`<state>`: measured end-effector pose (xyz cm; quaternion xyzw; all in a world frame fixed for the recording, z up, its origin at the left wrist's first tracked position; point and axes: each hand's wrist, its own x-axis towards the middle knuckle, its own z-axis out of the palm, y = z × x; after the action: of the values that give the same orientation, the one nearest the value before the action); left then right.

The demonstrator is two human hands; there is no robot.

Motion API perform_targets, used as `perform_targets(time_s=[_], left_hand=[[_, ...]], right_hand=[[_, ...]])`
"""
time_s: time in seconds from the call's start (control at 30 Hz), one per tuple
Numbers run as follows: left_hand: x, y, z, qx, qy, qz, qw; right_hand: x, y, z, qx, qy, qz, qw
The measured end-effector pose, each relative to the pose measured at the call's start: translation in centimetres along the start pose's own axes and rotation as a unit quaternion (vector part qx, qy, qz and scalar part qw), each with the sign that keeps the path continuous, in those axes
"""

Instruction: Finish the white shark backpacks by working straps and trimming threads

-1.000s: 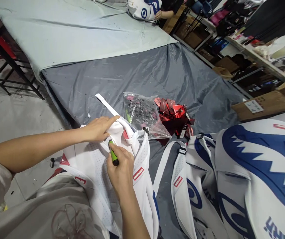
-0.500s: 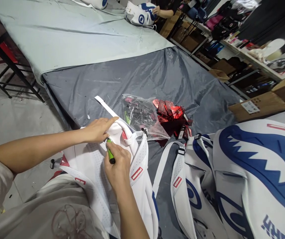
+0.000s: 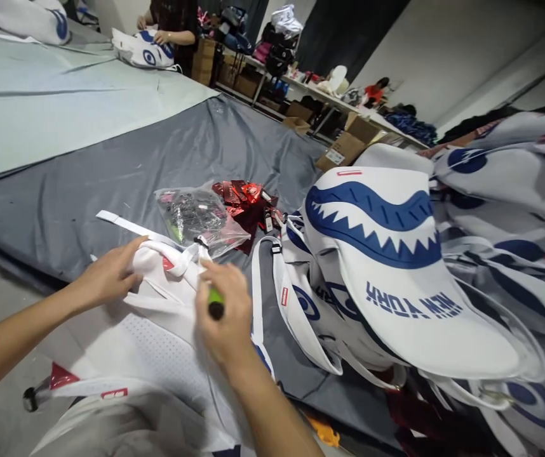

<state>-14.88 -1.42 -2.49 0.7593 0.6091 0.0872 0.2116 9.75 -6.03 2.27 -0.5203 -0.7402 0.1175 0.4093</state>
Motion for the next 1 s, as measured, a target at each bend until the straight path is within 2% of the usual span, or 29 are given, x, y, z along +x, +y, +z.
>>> perform_targets(time_s=[0.03,0.07,0.1,0.17,0.23,0.27,0.37,0.5,0.7,0.87,1.0], left_hand=[[0.0,0.0,0.0,0.001,-0.001,-0.001,1.0],[0.0,0.0,0.1,0.002,-0.001,-0.003,1.0],[-0.1,0.0,0.1,0.002,-0.002,-0.006,1.0],[-0.1,0.1,0.1,-0.001,-0.003,-0.013,1.0],[-0.1,0.2,0.3,-0.005,-0.001,-0.017,1.0],[-0.1,0.1,0.4,-0.008,0.001,-0.018,1.0],[0.0,-0.2,0.8,-0.02,0.016,-0.015,1.0],[0.1,-0.8,1.3,-0.018,0.032,-0.005,0.999],[0.1,-0.8,1.3,-0.02,0.033,-0.003,0.999],[0.0,-0.6,1.1,-0.01,0.03,-0.009,0.999],[0.2,-0.5,0.8,-0.004,0.031,-0.003,1.0]], right_hand=[[0.7,1.7,-0.8,-0.053,0.018,0.012,0.998],[1.5,3.6,-1.2,-0.127,-0.006,0.039,0.991],[2.3,5.8,-1.1,-0.21,-0.068,0.071,0.973],[4.1,9.8,0.2,-0.34,-0.236,0.12,0.902],[5.7,12.9,2.4,-0.371,-0.329,0.122,0.86],[6.5,13.9,3.6,-0.366,-0.347,0.112,0.856],[8.4,15.0,6.3,-0.356,-0.339,0.084,0.867],[9.7,14.6,7.9,-0.368,-0.307,0.09,0.873],[10.3,14.9,9.6,-0.352,-0.356,0.072,0.863],[9.0,15.2,9.7,-0.329,-0.381,0.047,0.863],[7.7,15.2,8.2,-0.307,-0.358,0.05,0.88]])
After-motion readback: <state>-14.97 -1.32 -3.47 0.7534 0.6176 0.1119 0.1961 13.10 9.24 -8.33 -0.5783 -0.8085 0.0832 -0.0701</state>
